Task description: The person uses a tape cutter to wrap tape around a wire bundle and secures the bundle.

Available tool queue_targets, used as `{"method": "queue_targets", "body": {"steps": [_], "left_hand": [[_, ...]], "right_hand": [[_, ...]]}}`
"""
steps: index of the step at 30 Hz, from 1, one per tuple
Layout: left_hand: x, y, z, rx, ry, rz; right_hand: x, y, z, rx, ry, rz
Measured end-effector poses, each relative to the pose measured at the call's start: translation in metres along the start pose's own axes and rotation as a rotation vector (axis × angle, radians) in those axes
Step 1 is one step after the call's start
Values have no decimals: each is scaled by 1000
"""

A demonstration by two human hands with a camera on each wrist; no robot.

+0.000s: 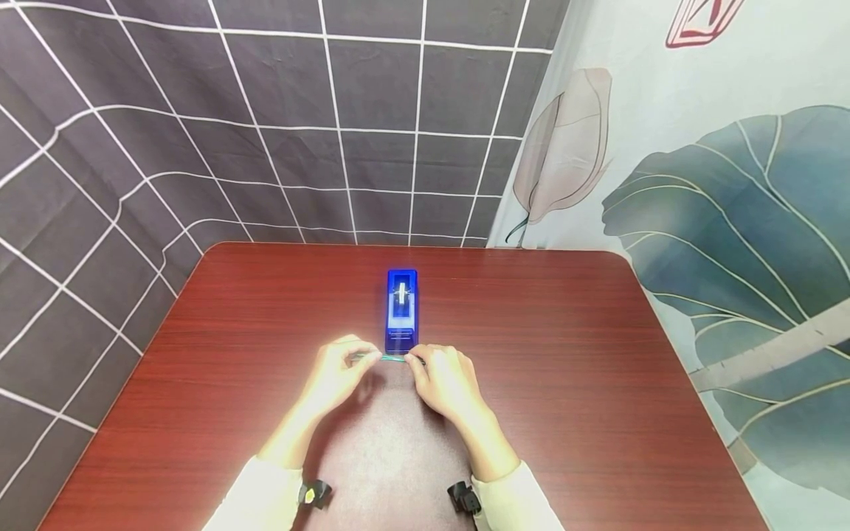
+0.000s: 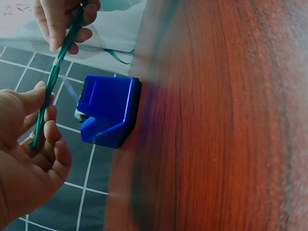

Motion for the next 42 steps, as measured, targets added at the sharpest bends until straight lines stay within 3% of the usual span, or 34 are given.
{"method": "queue_targets", "body": {"steps": [34,38,42], "left_hand": [[0,-2,0,-17,16,-29],[2,-2,0,41,33,-34],[3,-6,0,121,26,-92]], "right_hand": [[-2,-3,-4,9,72,-57],[-2,-3,-4,16,77,-69],[-2,-4,-5,19,83,-71]]}}
Point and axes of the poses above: each hand's wrist, its own x-axis towards the middle knuckle, its own z-axis out of the palm, y = z × x, the point moved 8 cm from there along x, towards the middle knuckle, and after that the axes turned 7 degrees about y, right-handed, at the moved point
